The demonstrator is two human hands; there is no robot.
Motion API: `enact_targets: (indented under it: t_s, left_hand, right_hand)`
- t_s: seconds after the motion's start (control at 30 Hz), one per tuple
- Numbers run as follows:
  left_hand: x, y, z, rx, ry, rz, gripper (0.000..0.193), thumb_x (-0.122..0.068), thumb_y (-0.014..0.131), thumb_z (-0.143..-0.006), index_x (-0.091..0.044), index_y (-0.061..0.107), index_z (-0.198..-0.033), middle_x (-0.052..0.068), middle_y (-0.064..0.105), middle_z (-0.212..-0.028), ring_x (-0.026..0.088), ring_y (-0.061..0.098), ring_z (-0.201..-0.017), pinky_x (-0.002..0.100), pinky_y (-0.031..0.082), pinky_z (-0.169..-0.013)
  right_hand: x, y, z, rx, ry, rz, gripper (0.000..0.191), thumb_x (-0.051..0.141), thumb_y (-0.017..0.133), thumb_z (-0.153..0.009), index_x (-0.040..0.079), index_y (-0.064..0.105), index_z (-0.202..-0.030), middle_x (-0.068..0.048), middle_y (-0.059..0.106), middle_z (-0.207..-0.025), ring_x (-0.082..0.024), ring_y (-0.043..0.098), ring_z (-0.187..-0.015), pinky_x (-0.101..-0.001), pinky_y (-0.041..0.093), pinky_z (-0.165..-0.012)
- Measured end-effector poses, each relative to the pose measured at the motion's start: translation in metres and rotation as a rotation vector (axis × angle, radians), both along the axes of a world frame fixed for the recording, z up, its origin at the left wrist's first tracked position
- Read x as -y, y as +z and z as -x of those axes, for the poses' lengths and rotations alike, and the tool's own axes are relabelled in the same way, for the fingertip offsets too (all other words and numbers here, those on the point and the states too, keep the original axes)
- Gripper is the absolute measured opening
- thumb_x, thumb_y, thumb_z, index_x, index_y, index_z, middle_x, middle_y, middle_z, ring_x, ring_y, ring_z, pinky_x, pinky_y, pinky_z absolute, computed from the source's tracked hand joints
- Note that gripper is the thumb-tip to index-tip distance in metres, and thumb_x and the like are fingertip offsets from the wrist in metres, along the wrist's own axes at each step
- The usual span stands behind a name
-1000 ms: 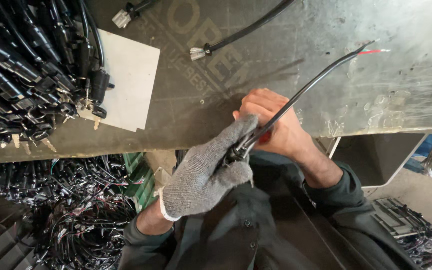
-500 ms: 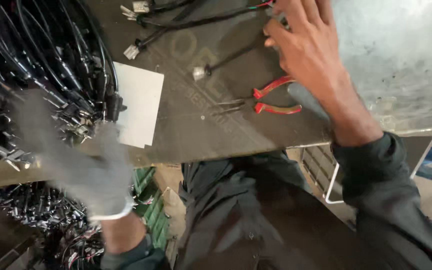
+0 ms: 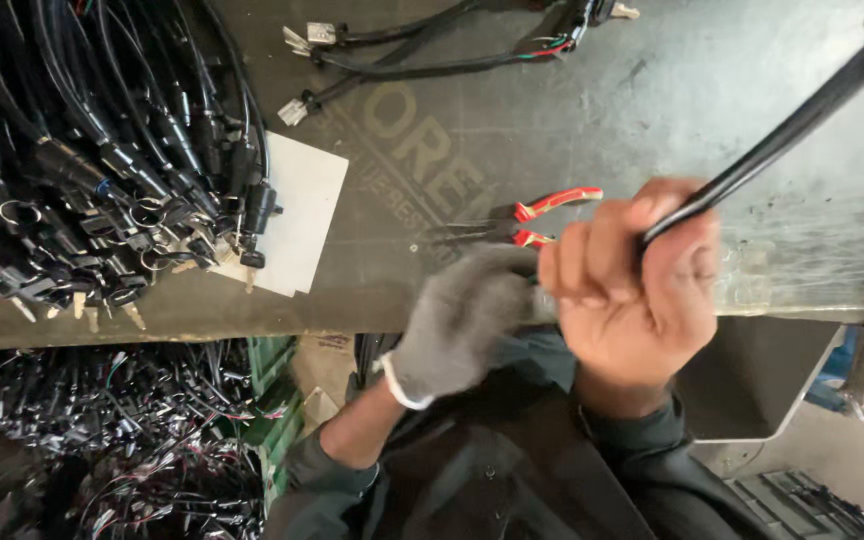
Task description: The person holds a black multi-core cable and uses red-handled pliers to strip insulation from its end, pulling off the cut insulation to expose the inner colored wires. They repeat the stripping process on successive cables and gather the finished cables into a pile on the workbench.
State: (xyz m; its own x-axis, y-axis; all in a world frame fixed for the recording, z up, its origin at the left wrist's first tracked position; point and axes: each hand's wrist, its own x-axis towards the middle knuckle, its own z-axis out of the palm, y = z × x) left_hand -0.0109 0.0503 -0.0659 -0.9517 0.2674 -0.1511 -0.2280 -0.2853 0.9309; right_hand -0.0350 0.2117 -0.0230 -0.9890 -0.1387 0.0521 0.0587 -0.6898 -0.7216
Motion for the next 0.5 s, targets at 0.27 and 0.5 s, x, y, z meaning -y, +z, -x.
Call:
enact_targets:
  t_s: [0.27,0.5]
  left_hand:
    - [0.035,-0.011,-0.008,0.236,-0.127,-0.256,0.04,-0.036,0.051,-0.103,-0.002,0.058,-0.124,0.006,0.065,-0.091,0.014,0.062,-0.081,0.03,0.051,-0.072]
    - [0.046,0.017,-0.006,-0.096,0.208,-0.794,0.04,-0.04,0.051,-0.112,-0.002,0.063,-0.11,0.007,0.07,-0.097,0.016,0.063,-0.081,0.032,0.049,-0.078]
  right_hand:
    - [0.015,0.02,-0.022,-0.66,0.2,-0.577,0.015,0.014,0.056,-0.102,0.0,0.057,-0.096,-0.006,0.058,-0.071,-0.021,0.054,-0.06,-0.0387,0.043,-0.059]
    - [0.039,0.016,0.001,-0.76,0.249,-1.389,0.022,0.011,0.074,-0.087,0.001,0.064,-0.104,-0.009,0.059,-0.076,-0.029,0.064,-0.065,-0.0405,0.048,-0.056]
